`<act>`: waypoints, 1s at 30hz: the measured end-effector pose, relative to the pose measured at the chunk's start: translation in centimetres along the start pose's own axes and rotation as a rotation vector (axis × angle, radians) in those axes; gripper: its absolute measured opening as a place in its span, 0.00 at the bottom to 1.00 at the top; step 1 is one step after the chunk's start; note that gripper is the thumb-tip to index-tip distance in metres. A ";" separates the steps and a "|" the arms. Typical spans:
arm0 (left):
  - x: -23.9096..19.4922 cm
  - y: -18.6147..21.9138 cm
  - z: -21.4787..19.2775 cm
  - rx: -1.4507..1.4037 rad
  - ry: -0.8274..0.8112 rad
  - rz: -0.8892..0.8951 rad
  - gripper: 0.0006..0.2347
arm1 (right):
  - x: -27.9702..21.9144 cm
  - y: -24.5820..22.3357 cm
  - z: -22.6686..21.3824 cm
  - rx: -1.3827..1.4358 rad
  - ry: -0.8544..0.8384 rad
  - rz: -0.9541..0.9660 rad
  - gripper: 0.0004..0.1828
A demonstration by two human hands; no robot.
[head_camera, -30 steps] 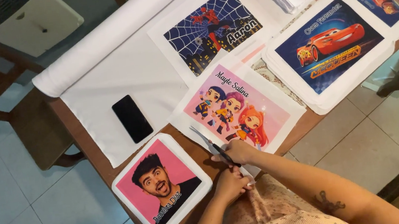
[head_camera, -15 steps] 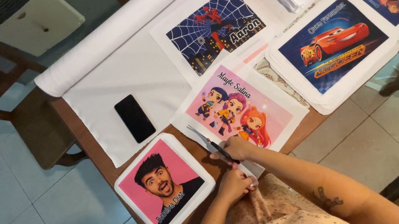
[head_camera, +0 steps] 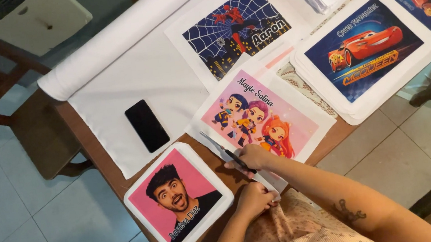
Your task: Cutting out printed character images from paper sheets using scissors
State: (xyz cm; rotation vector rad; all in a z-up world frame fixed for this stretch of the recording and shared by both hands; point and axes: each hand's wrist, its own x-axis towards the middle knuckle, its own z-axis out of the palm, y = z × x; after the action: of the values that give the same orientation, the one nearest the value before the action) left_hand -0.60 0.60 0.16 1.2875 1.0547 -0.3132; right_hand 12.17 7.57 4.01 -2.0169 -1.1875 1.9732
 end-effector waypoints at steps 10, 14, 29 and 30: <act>-0.6 0.6 -0.5 0.072 0.007 0.012 0.08 | 0.1 -1.7 -0.1 0.134 -0.013 0.084 0.29; -0.5 0.5 -0.5 0.113 0.011 0.027 0.09 | 0.1 -1.8 0.0 0.049 0.017 0.018 0.27; -0.6 0.5 -0.6 0.070 -0.001 0.012 0.08 | 0.4 -3.4 -0.4 0.156 0.027 0.020 0.28; -0.6 0.6 -0.6 0.065 -0.004 0.004 0.08 | 0.3 -3.6 -0.4 0.178 0.033 0.024 0.28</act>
State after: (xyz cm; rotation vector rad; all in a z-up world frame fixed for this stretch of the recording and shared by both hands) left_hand -0.82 1.11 1.07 1.3467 1.0459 -0.3494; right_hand 10.81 10.42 5.76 -1.9751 -0.9479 1.9702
